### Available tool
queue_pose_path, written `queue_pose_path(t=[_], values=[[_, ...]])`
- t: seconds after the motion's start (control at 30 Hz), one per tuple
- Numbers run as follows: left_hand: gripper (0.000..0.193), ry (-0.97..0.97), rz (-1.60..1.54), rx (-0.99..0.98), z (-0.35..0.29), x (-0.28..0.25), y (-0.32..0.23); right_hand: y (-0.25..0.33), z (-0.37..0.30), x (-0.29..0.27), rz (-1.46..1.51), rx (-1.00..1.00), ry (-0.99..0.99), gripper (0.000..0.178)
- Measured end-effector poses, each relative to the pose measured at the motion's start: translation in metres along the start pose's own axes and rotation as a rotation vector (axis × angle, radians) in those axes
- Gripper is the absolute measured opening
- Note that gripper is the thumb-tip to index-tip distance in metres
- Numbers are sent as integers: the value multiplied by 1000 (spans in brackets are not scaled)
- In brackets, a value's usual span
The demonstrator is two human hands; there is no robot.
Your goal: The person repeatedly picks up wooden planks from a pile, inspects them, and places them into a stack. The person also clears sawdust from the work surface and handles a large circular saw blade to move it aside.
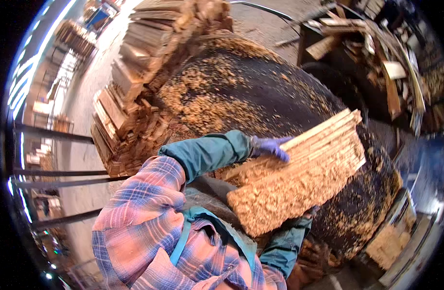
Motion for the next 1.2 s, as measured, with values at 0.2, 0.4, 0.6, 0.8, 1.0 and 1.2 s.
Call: queue_pose_path(t=[0.2,0.4,0.6,0.8,1.0,1.2], values=[[107,304,-437,541,-130,-103,103,-72,-48,120,-38,346,261,48],[104,-373,-270,723,-376,-82,59,-171,-86,298,-137,590,516,45],[65,-701,-87,1111,-589,-128,37,-277,-80,556,-260,701,996,43],[60,-984,-165,1115,-700,-235,-66,-384,-28,829,-638,791,1333,41],[98,-1666,445,-320,-688,-358,-62,-512,20,785,-1996,-345,1392,66],[75,-1990,855,-369,-663,-378,-39,-484,-34,778,-1775,-344,1284,69]])
Point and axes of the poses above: each hand's wrist, its own z-axis towards the middle knuckle, its own x-axis out of the palm, y = z × x, the point moved 3 cm from there along z, towards the middle knuckle, and after that the axes turned 14 degrees about y, right-handed, at the moved point
